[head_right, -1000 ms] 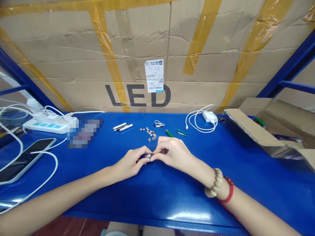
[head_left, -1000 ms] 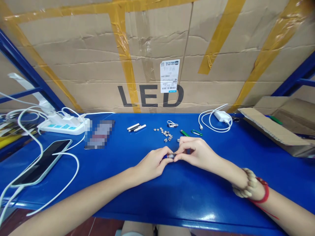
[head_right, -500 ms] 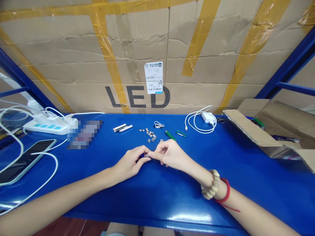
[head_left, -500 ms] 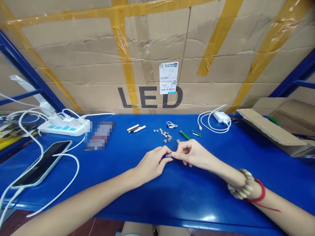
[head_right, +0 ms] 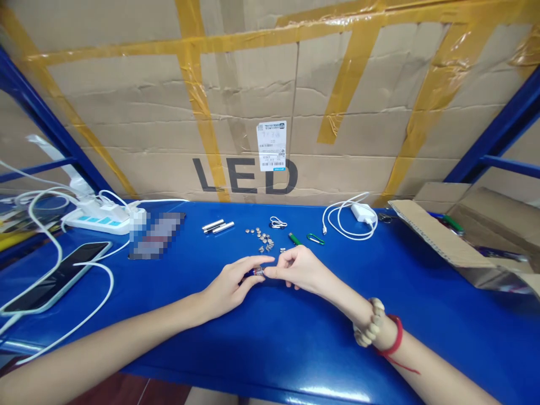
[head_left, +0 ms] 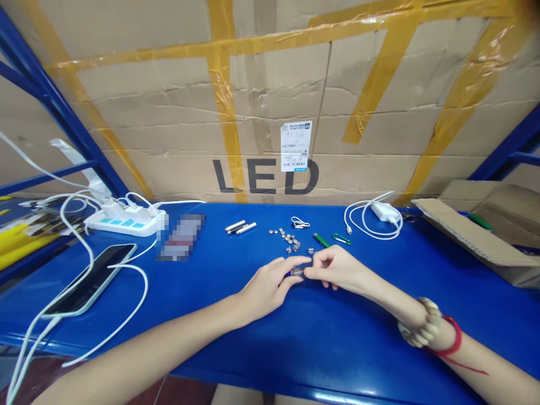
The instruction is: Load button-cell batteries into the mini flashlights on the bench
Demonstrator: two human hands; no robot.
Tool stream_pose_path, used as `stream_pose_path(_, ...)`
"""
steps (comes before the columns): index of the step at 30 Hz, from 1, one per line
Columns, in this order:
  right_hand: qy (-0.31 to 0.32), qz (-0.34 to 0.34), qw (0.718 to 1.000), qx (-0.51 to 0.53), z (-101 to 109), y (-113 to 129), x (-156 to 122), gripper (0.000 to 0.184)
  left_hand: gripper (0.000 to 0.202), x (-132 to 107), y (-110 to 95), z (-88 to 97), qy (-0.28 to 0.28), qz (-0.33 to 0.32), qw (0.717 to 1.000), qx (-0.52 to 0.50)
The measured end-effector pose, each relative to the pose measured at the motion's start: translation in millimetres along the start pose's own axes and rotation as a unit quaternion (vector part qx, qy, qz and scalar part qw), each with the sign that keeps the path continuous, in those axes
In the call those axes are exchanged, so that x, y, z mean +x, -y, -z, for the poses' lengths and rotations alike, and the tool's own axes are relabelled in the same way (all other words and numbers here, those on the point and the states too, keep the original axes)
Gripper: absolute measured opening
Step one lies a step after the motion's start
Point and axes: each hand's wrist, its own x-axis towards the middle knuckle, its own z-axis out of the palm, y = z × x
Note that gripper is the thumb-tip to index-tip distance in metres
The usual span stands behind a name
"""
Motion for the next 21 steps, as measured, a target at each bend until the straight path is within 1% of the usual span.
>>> stream_pose_path(3,-0.034,0.034,0.999,-0.015,-4,-1,2,0.042,0.023,2,1,-0.2,-0.027,0.020,0.999,0.003)
stream_pose_path(5,-0.044,0.058,0.997,-0.012,-5,-2,3,0.045,0.023,3,0,0.6,-0.057,0.038,0.998,-0.002)
stream_pose_path(6,-0.056,0.070,0.996,-0.027,-5,-2,2,0.047,0.023,4,-1,1.3,-0.072,0.042,0.996,-0.006)
stream_pose_path(7,-0.079,0.082,0.991,-0.066,-5,-1,2,0.048,0.022,4,-2,2.1,-0.083,0.040,0.996,-0.011)
stream_pose_path(8,-0.113,0.094,0.981,-0.128,-4,-1,1,0.047,0.022,4,-4,2.9,-0.088,0.029,0.996,-0.016)
stream_pose_path(9,-0.146,0.101,0.962,-0.206,-4,0,0,0.042,0.021,4,-7,3.5,-0.082,0.006,0.996,-0.022)
stream_pose_path(10,-0.171,0.103,0.938,-0.284,-5,1,-1,0.037,0.020,4,-9,3.9,-0.066,-0.028,0.997,-0.028)
stream_pose_path(11,-0.180,0.098,0.915,-0.347,-6,3,-2,0.031,0.019,3,-13,3.9,-0.040,-0.065,0.997,-0.033)
stream_pose_path(12,-0.178,0.089,0.899,-0.391,-7,4,-3,0.026,0.019,3,-16,3.7,-0.006,-0.097,0.995,-0.035)
stream_pose_path(13,-0.170,0.077,0.891,-0.415,-9,5,-4,0.023,0.018,2,-19,3.2,0.029,-0.122,0.992,-0.033)
stream_pose_path(15,-0.150,0.057,0.886,-0.435,-14,7,-4,0.022,0.017,1,-25,2.0,0.098,-0.146,0.984,-0.018)
stream_pose_path(16,-0.146,0.054,0.884,-0.441,-16,7,-4,0.022,0.017,0,-27,1.4,0.122,-0.149,0.981,-0.008)
stream_pose_path(18,-0.144,0.060,0.879,-0.450,-20,6,-4,0.021,0.018,0,-30,0.3,0.148,-0.150,0.978,0.007)
stream_pose_path(21,-0.155,0.082,0.873,-0.455,-22,3,-4,0.020,0.019,-1,-29,-1.6,0.163,-0.158,0.974,0.007)
